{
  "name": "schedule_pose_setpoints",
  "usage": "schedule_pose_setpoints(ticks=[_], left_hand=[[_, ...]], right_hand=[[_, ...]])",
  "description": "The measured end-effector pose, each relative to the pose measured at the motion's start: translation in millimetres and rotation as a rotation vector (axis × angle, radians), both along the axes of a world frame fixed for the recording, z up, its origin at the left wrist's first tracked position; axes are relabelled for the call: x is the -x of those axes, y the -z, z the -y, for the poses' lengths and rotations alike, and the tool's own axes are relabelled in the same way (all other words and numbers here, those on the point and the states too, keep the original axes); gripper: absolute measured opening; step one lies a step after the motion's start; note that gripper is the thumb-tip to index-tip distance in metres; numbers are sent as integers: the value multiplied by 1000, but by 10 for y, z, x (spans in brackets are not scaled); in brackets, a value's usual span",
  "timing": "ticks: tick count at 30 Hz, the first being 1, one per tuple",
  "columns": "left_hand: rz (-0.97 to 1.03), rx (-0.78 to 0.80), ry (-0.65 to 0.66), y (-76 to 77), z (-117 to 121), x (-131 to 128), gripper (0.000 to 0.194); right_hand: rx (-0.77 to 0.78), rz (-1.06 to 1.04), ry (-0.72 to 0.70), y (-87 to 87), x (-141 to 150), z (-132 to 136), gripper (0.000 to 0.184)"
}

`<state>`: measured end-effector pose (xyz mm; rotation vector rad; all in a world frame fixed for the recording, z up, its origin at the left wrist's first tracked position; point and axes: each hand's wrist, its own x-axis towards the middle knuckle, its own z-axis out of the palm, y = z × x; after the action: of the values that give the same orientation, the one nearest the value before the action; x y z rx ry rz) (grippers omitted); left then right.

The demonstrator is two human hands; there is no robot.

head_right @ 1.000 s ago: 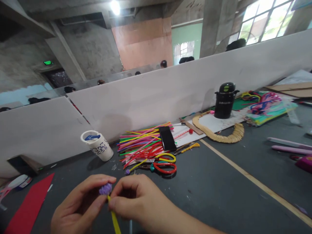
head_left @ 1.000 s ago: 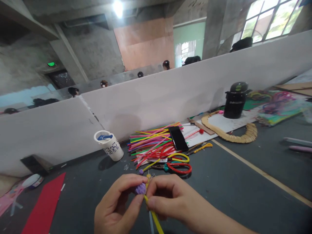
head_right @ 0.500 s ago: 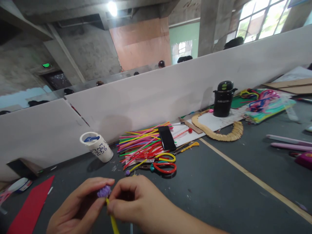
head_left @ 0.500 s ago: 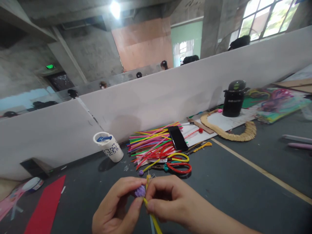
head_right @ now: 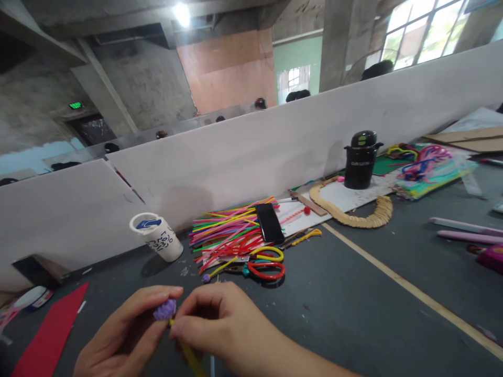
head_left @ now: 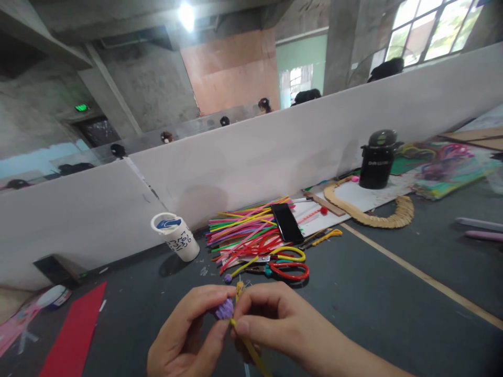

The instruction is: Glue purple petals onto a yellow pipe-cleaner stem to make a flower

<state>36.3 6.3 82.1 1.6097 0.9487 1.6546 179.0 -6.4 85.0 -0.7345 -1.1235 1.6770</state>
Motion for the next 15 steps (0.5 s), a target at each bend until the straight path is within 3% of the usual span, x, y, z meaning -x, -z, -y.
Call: schedule_pose_setpoints(ticks=[5, 11, 13, 15], left_hand=[[-41, -91, -18, 46, -48, 39, 15], [54, 120, 192, -23, -124, 57, 12], [58, 125, 160, 1, -133, 53, 13], [11, 28, 64, 60, -141, 59, 17]], right_hand=[[96, -105, -23, 47, 30, -3, 40], [88, -33, 51, 52, 6, -7, 29], [112, -62, 12, 47, -1, -12, 26], [130, -111, -5, 46, -4, -22, 23]])
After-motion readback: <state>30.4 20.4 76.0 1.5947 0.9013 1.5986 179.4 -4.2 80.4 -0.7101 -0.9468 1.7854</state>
